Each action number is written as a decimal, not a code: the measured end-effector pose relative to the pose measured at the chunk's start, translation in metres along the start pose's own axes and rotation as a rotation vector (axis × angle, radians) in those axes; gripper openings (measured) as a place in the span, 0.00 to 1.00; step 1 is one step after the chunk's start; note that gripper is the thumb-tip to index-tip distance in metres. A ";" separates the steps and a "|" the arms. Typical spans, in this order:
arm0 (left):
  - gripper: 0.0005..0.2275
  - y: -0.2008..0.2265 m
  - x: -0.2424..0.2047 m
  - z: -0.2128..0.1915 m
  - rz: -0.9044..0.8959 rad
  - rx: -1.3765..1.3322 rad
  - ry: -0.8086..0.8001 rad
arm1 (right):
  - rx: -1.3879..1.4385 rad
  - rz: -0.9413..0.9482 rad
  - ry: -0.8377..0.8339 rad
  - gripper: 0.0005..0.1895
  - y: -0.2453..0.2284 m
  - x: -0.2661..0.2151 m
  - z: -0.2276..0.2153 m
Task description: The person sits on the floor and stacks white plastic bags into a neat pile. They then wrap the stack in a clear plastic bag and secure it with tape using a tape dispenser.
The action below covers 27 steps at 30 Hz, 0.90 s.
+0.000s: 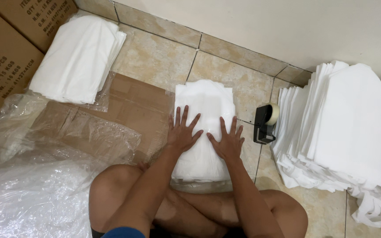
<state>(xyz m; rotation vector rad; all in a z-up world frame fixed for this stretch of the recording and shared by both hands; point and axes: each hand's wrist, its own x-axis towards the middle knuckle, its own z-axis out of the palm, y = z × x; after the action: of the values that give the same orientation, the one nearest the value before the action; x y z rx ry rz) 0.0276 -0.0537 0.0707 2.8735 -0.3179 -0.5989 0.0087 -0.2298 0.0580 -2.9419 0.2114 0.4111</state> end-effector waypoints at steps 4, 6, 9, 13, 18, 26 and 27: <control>0.28 0.000 -0.001 -0.001 -0.009 0.029 -0.015 | 0.002 0.009 -0.006 0.43 -0.002 -0.001 -0.001; 0.28 0.000 0.000 -0.001 -0.012 0.030 -0.016 | -0.016 0.013 -0.001 0.42 -0.003 -0.001 0.000; 0.28 0.000 0.002 0.001 -0.021 0.048 -0.018 | -0.015 0.018 0.006 0.42 -0.003 0.000 0.000; 0.28 -0.001 0.004 0.006 -0.020 0.038 0.003 | -0.008 0.005 0.018 0.42 0.001 0.002 0.007; 0.28 -0.003 0.005 0.007 -0.003 0.037 0.001 | -0.010 -0.010 0.026 0.43 0.003 0.003 0.011; 0.28 -0.004 0.008 0.010 0.000 0.016 0.004 | 0.001 -0.006 0.030 0.43 0.003 0.005 0.012; 0.28 -0.005 0.009 0.012 0.001 0.013 0.004 | 0.009 -0.005 0.024 0.44 0.004 0.005 0.013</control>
<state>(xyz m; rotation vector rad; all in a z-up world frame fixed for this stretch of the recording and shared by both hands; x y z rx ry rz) 0.0318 -0.0533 0.0559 2.8868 -0.3242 -0.5925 0.0098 -0.2318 0.0440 -2.9388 0.2088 0.3738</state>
